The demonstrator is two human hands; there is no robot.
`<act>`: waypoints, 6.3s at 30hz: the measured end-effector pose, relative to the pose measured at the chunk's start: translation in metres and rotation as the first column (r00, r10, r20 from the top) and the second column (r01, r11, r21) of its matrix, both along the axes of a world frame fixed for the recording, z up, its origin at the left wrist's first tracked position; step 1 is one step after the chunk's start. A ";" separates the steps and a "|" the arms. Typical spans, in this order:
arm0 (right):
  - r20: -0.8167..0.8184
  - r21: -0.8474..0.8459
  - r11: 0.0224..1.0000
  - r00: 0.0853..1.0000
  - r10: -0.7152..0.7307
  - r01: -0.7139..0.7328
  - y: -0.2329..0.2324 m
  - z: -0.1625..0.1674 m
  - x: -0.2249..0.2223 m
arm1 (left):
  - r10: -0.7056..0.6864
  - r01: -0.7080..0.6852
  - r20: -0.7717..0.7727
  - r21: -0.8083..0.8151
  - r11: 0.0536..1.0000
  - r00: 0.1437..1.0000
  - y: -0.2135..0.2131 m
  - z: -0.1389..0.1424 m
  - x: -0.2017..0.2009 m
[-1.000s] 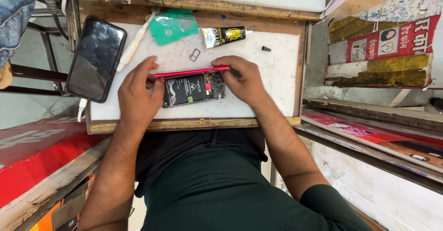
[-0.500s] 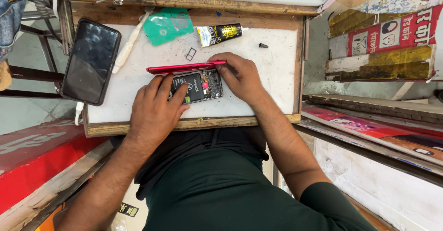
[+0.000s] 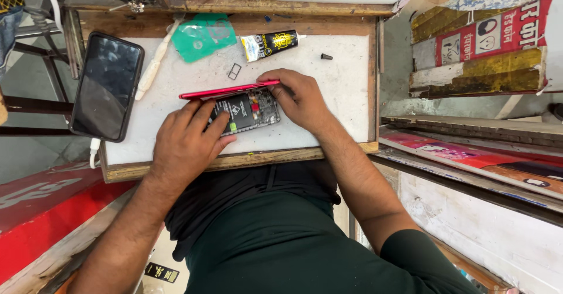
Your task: The person disassembles a red mobile phone, removes the battery, applies adhesive to the back cover, and reassembles the device. They use a screwdriver and adhesive tube to manipulate internal components and secure the back cover.
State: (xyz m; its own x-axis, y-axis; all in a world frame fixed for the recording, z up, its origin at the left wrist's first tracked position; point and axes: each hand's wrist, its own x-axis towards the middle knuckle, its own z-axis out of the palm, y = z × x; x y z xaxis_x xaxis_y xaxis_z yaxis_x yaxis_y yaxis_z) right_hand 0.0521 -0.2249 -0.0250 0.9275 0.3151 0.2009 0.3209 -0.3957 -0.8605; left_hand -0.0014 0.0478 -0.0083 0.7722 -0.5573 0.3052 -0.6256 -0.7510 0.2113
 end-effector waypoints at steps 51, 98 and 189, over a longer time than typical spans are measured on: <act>-0.270 0.668 0.439 0.744 -0.611 0.602 -0.089 0.005 -0.018 | -0.035 0.022 -0.035 -0.302 0.953 0.999 -0.141 0.039 0.099; -0.052 -0.213 0.735 0.743 -0.667 0.644 -0.110 0.009 -0.021 | 0.302 -0.312 -0.080 -0.225 0.923 0.950 -0.016 0.031 0.102; 0.136 -0.282 0.947 0.983 -0.122 0.156 -0.002 0.009 -0.041 | -0.276 -0.360 -0.540 -0.787 0.501 0.795 -0.069 -0.040 -0.003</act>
State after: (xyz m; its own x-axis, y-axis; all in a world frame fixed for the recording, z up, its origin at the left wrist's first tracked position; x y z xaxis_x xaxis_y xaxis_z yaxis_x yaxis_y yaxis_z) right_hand 0.0114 -0.2266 -0.0156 0.9423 0.2453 0.2279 0.3347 -0.6701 -0.6625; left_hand -0.0048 -0.0212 -0.0479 0.9636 -0.2423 0.1129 -0.1238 -0.0301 0.9919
